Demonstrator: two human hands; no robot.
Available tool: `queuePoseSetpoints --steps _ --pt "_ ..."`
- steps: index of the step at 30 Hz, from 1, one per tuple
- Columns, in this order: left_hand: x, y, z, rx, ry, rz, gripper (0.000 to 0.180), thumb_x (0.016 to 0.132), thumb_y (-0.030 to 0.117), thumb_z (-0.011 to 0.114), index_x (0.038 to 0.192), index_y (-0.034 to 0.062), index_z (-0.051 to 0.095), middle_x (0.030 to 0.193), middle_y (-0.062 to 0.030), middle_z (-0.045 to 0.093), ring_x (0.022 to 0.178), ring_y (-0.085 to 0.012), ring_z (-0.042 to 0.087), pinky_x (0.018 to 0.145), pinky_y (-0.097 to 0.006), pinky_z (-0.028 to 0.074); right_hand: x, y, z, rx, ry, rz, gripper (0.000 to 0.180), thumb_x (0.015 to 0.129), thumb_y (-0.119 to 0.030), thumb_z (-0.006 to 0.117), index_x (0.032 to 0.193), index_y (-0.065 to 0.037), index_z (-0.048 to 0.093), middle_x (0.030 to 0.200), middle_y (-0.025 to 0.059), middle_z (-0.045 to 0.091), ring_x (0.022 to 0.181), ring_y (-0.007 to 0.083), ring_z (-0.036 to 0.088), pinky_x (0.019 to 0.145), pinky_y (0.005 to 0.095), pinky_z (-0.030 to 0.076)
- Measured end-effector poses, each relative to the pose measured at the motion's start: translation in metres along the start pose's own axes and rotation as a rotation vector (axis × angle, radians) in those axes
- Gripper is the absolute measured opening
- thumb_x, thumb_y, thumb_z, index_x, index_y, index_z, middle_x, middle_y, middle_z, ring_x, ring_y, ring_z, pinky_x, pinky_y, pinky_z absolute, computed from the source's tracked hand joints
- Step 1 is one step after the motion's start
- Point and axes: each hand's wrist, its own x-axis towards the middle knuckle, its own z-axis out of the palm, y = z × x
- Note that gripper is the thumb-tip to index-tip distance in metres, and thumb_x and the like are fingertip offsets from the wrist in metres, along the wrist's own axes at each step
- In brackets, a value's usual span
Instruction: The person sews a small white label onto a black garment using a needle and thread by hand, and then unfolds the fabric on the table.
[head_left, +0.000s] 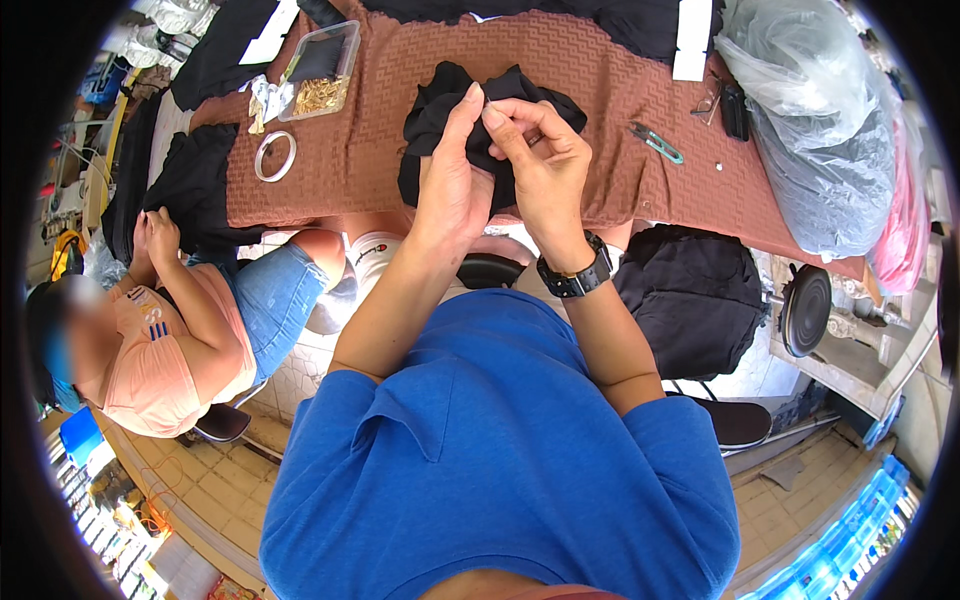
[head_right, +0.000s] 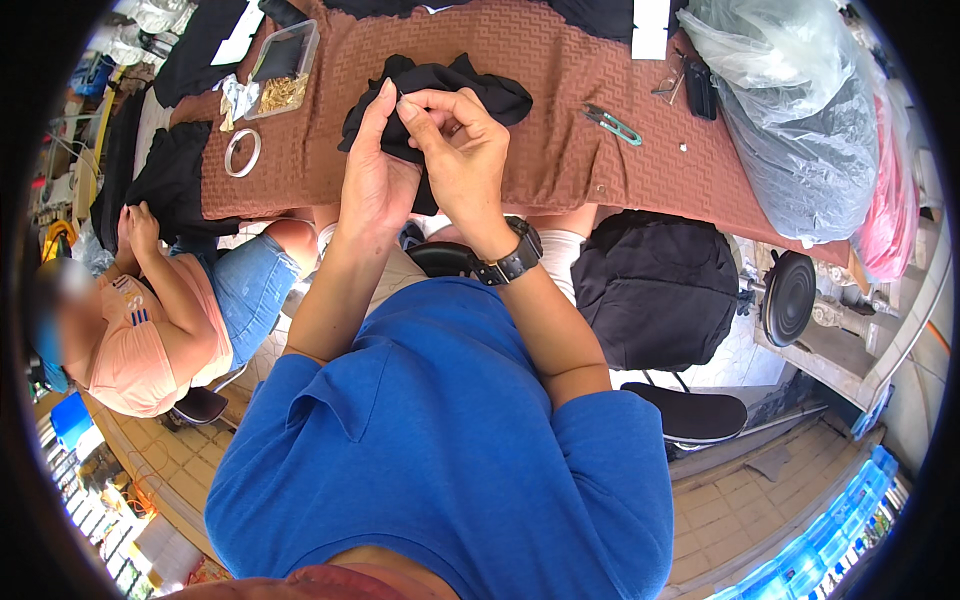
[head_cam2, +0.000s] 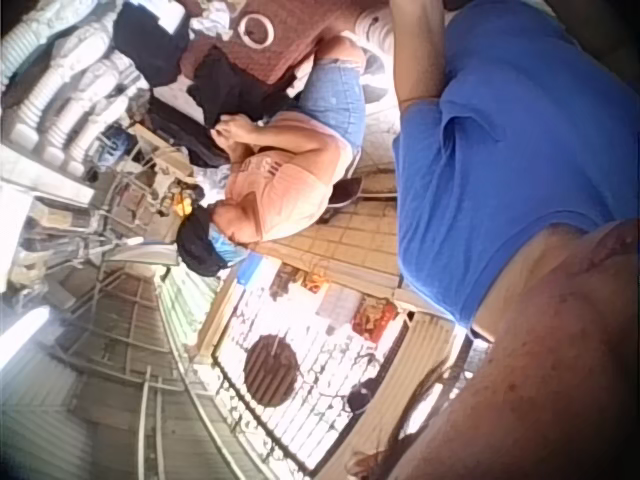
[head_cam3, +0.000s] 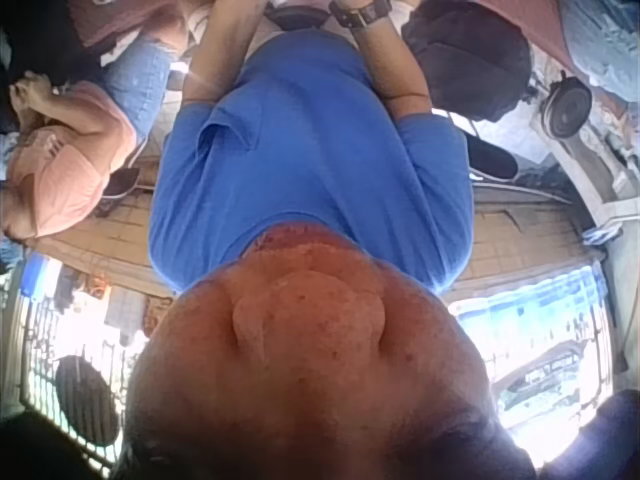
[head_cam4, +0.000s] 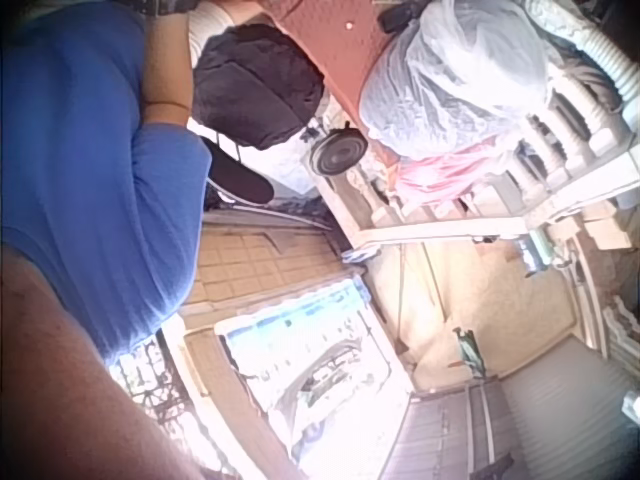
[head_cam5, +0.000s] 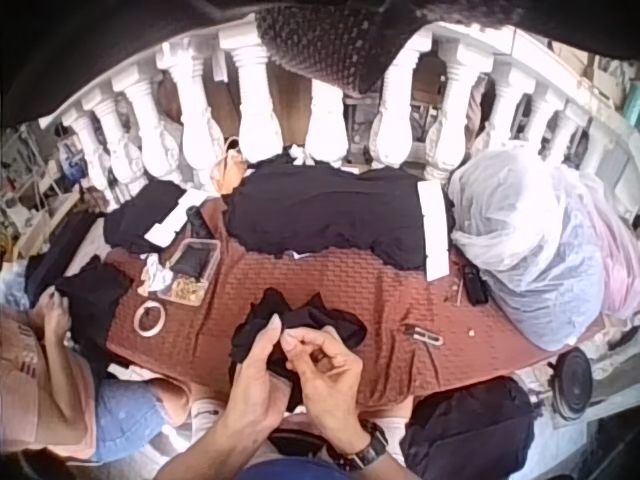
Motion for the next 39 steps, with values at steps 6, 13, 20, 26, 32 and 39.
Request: queuePoseSetpoints --steps 6,13,20,26,32,39 --pt "0.0000 0.0002 -0.0004 0.004 0.015 -0.014 0.019 0.099 0.026 0.063 0.096 0.0086 0.067 0.088 0.0018 0.063 0.084 -0.0067 0.057 0.072 -0.024 0.044 -0.0001 -0.0002 0.0012 0.024 0.017 0.021 0.011 0.088 -0.003 0.075 0.098 0.001 0.075 0.082 -0.0007 0.057 0.066 0.0054 0.055 0.059 0.0196 0.046" --pt "-0.0021 0.0009 0.0009 -0.005 -0.021 -0.018 0.020 0.099 0.028 0.064 0.095 0.0081 0.068 0.089 0.0018 0.064 0.084 -0.0069 0.057 0.075 -0.024 0.044 -0.0005 0.0023 0.0033 0.041 0.024 0.007 0.011 0.088 -0.004 0.075 0.098 0.001 0.074 0.082 -0.0006 0.058 0.066 0.0055 0.056 0.060 0.0199 0.046" --pt "0.0013 -0.0020 -0.0068 0.015 -0.028 -0.023 0.026 0.098 0.035 0.064 0.104 0.0098 0.064 0.094 0.0003 0.064 0.092 -0.0086 0.058 0.086 -0.027 0.045 -0.0011 0.0005 0.0048 0.028 0.020 0.022 0.011 0.089 -0.005 0.074 0.099 0.000 0.073 0.083 -0.0008 0.060 0.069 0.0053 0.057 0.062 0.0200 0.047" --pt "0.0009 -0.0014 -0.0065 0.033 -0.027 -0.047 0.028 0.098 0.037 0.063 0.103 0.0087 0.063 0.093 -0.0017 0.065 0.091 -0.0098 0.059 0.088 -0.028 0.046 -0.0011 0.0030 0.0056 0.026 0.011 0.018 0.013 0.090 -0.006 0.073 0.103 -0.001 0.073 0.084 -0.0016 0.062 0.071 0.0056 0.057 0.065 0.0200 0.049" --pt "0.0023 -0.0032 -0.0080 0.009 -0.020 -0.022 0.028 0.098 0.037 0.063 0.102 0.0091 0.063 0.096 -0.0003 0.063 0.093 -0.0094 0.057 0.088 -0.028 0.046 -0.0002 0.0037 0.0056 0.012 0.004 0.019 0.014 0.091 -0.008 0.073 0.103 -0.001 0.073 0.084 -0.0018 0.061 0.071 0.0056 0.057 0.065 0.0200 0.049" --pt "0.0002 -0.0013 -0.0043 -0.001 -0.028 -0.021 0.026 0.098 0.036 0.063 0.102 0.0105 0.063 0.099 0.0015 0.062 0.095 -0.0086 0.056 0.089 -0.028 0.045 0.0016 0.0043 0.0050 0.025 -0.004 0.020 0.014 0.090 -0.007 0.074 0.103 -0.001 0.073 0.084 -0.0016 0.061 0.071 0.0056 0.057 0.065 0.0201 0.049"
